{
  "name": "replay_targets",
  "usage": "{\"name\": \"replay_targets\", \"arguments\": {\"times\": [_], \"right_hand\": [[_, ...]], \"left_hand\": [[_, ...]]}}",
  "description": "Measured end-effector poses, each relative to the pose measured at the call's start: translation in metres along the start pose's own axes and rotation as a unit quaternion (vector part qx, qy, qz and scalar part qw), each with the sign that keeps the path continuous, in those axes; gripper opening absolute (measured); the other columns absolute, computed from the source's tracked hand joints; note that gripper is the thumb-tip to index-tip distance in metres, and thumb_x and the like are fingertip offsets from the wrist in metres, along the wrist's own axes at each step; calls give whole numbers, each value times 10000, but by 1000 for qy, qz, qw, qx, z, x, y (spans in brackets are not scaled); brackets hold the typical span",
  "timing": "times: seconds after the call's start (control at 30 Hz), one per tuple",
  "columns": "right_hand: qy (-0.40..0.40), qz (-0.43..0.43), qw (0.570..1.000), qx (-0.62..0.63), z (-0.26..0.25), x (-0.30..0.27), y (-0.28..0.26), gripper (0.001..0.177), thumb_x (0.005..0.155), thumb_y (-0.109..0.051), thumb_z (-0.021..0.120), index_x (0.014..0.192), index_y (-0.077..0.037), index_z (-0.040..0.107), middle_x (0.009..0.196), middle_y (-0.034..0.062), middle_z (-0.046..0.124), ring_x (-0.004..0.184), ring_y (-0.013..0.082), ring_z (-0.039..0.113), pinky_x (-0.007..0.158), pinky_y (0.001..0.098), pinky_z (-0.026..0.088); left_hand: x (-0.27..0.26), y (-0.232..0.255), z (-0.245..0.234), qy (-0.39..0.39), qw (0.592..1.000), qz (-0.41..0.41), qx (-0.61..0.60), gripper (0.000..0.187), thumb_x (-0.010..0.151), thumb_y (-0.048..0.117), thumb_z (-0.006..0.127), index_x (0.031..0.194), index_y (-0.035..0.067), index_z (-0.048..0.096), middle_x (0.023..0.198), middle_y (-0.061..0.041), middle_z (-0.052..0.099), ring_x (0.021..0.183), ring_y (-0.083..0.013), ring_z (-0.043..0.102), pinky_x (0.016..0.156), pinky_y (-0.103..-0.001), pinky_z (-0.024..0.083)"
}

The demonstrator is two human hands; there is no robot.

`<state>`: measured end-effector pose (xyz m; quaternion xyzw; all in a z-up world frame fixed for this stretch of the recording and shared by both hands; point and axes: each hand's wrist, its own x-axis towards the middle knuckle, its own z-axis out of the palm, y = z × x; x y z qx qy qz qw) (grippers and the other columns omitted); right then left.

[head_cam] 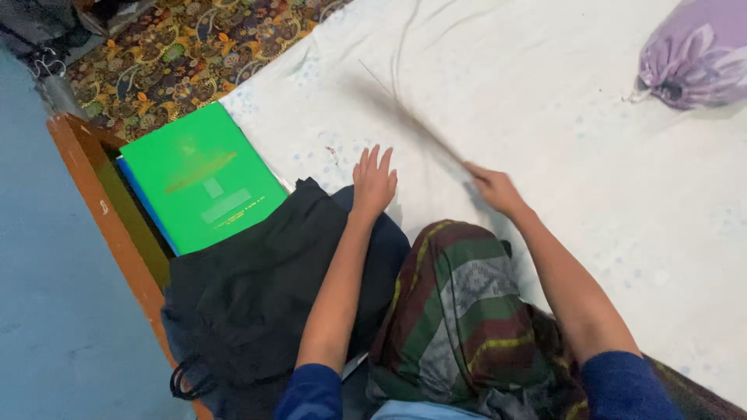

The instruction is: The person is sweeping a bed using a broom made of sticks.

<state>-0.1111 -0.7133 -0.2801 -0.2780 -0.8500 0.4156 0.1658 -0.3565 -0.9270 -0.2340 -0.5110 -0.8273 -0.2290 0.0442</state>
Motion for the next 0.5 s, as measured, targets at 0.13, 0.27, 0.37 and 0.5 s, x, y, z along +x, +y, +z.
{"name": "replay_targets", "arguments": {"times": [0.13,0.27,0.37,0.5], "right_hand": [[215,184,937,206,12,10,95,234,1184,-106,578,1091,95,654,795,130,609,613,152,554,517,362,458],[434,235,839,230,1,-12,23,337,945,-8,453,1215,-86,638,735,-1,605,514,139,583,438,332,499],[366,256,881,157,5,-23,11,263,981,-17,471,1194,-29,624,678,43,566,503,157,576,444,352,482],[318,213,917,112,12,-19,9,316,1017,-37,515,1322,-43,594,690,51,571,513,152,582,457,348,485]], "left_hand": [[2,-6,4,3,998,-25,-50,469,929,236,637,1374,101,580,1419,-178,555,1349,-400,476,1068,-555,415],[33,-116,91,-51,982,-144,-114,314,959,192,550,1231,102,680,1150,-196,696,1100,-393,645,973,-496,510],[55,-181,93,23,990,-133,-45,289,929,140,532,1166,67,679,1143,-200,701,1096,-404,657,954,-512,528],[56,-224,67,42,988,-147,14,349,840,201,672,1147,37,646,1137,-208,661,1075,-436,619,881,-537,524]]}}
